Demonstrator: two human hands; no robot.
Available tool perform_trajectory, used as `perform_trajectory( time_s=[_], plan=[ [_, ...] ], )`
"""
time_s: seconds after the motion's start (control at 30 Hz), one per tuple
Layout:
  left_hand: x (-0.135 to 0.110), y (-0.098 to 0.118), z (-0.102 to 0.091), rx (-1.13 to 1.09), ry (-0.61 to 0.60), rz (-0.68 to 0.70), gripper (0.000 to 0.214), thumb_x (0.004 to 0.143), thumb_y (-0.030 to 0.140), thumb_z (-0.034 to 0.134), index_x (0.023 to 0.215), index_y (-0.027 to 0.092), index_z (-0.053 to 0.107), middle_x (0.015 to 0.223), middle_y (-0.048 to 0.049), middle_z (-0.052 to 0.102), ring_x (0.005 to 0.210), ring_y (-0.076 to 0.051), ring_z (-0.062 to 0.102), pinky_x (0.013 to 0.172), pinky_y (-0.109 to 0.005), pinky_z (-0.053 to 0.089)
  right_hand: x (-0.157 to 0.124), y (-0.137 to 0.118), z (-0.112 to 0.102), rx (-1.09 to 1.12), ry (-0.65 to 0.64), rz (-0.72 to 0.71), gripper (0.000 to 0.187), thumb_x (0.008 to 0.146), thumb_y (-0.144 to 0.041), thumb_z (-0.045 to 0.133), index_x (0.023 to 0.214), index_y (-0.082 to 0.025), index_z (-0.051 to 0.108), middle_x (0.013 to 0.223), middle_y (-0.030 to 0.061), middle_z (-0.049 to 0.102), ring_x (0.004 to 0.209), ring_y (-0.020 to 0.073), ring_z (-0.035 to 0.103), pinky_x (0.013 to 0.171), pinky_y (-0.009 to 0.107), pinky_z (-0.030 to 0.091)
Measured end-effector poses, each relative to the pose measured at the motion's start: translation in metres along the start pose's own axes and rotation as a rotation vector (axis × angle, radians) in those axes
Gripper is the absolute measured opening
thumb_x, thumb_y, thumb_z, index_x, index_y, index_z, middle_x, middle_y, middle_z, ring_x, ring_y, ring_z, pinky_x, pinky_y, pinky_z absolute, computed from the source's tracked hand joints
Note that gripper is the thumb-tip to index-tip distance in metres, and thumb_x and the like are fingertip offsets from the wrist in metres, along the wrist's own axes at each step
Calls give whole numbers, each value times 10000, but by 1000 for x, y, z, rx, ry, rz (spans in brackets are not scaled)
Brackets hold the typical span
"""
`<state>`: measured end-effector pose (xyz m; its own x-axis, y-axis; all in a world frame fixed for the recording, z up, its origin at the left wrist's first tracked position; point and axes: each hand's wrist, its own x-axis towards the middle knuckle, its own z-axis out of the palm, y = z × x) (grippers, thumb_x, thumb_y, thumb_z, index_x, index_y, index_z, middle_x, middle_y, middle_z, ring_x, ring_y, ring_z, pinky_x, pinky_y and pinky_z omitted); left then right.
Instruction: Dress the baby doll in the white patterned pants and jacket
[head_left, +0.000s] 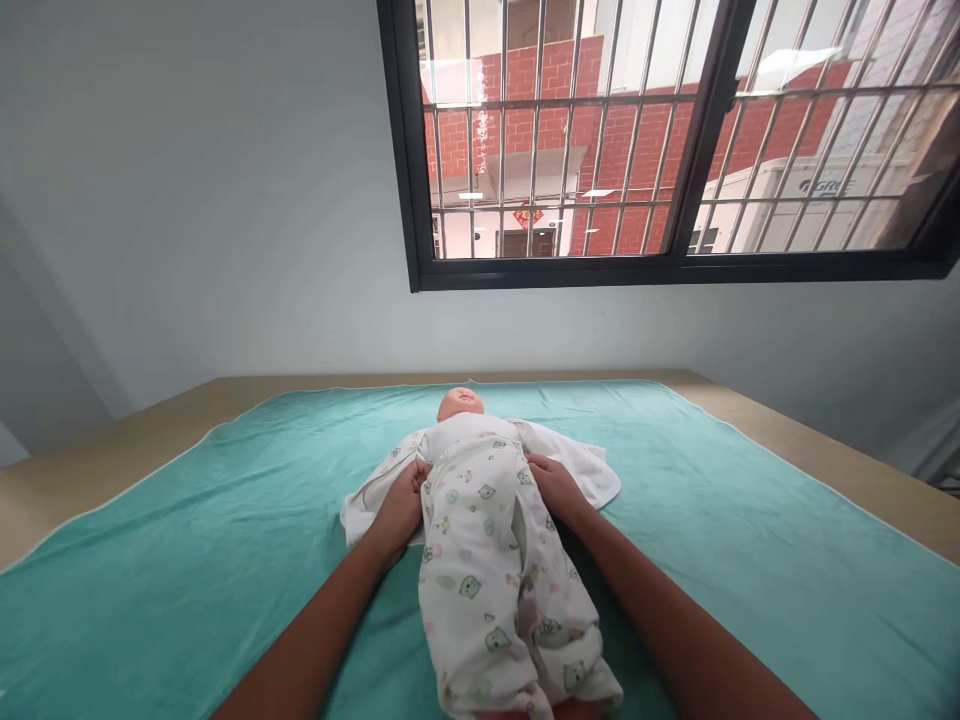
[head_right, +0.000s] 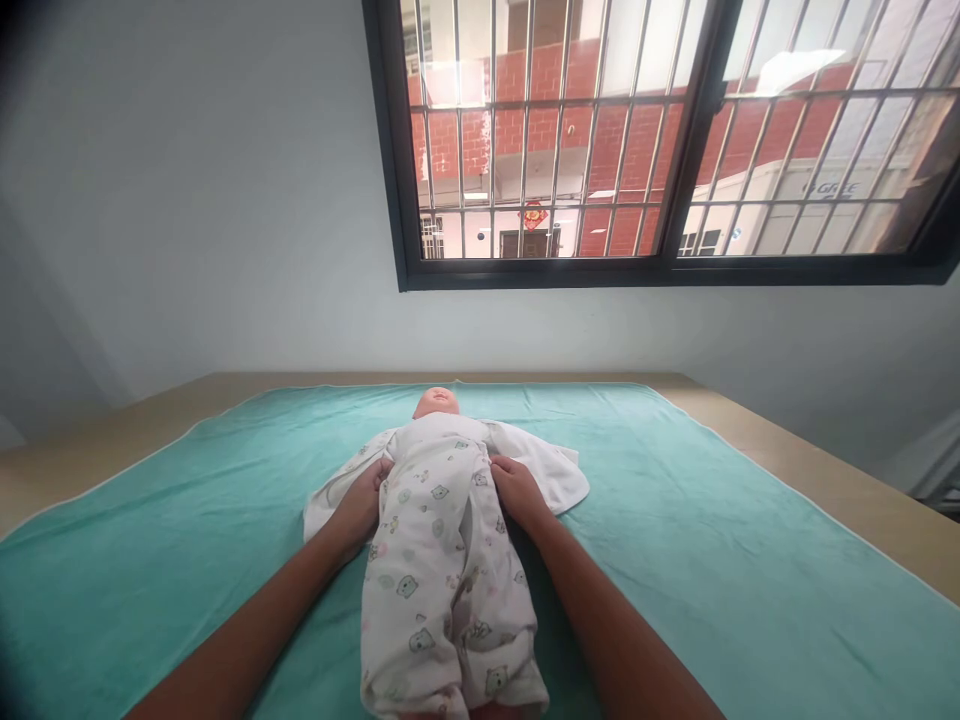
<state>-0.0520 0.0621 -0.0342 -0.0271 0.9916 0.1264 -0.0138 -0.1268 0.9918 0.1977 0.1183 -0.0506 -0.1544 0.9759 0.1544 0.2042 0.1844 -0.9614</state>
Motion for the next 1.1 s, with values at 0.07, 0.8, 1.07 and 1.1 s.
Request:
perform_trajectory(
  time_s=[0.07, 0.8, 1.07, 1.1],
  plan=[
    [1, -3, 0, -37, -5, -13, 202, 683, 295, 659, 737, 205, 486, 609, 72, 545, 587, -115, 467, 551, -222, 349, 2, 3, -1, 21, 19, 19, 284, 758, -390, 522, 796, -182, 711, 761, 10, 668, 769, 193, 552, 673, 280, 407],
    [5, -3, 2, 23, 26, 48, 139, 694, 261, 617, 779, 191, 533, 690, 38, 597, 650, -134, 537, 594, -222, 406, 3, 9, -5, 259, 74, 35, 238, 724, -389, 594, 860, -201, 650, 785, 7, 661, 697, 169, 571, 639, 278, 450],
    [9, -10, -5, 158, 111, 76, 152, 749, 320, 605, 830, 192, 592, 715, 34, 602, 660, -123, 516, 603, -215, 386, 8, -1, -12, 158, 29, -94, 283, 728, -447, 684, 884, -211, 666, 967, 30, 690, 929, 220, 596, 851, 338, 449],
    [10, -9, -5, 155, 110, 68, 177, 760, 353, 605, 836, 194, 589, 696, 39, 583, 649, -121, 508, 595, -214, 383, 8, -3, -13, 142, 13, -122, 256, 722, -430, 698, 849, -212, 658, 1014, 33, 686, 989, 226, 588, 895, 344, 437]
  ],
)
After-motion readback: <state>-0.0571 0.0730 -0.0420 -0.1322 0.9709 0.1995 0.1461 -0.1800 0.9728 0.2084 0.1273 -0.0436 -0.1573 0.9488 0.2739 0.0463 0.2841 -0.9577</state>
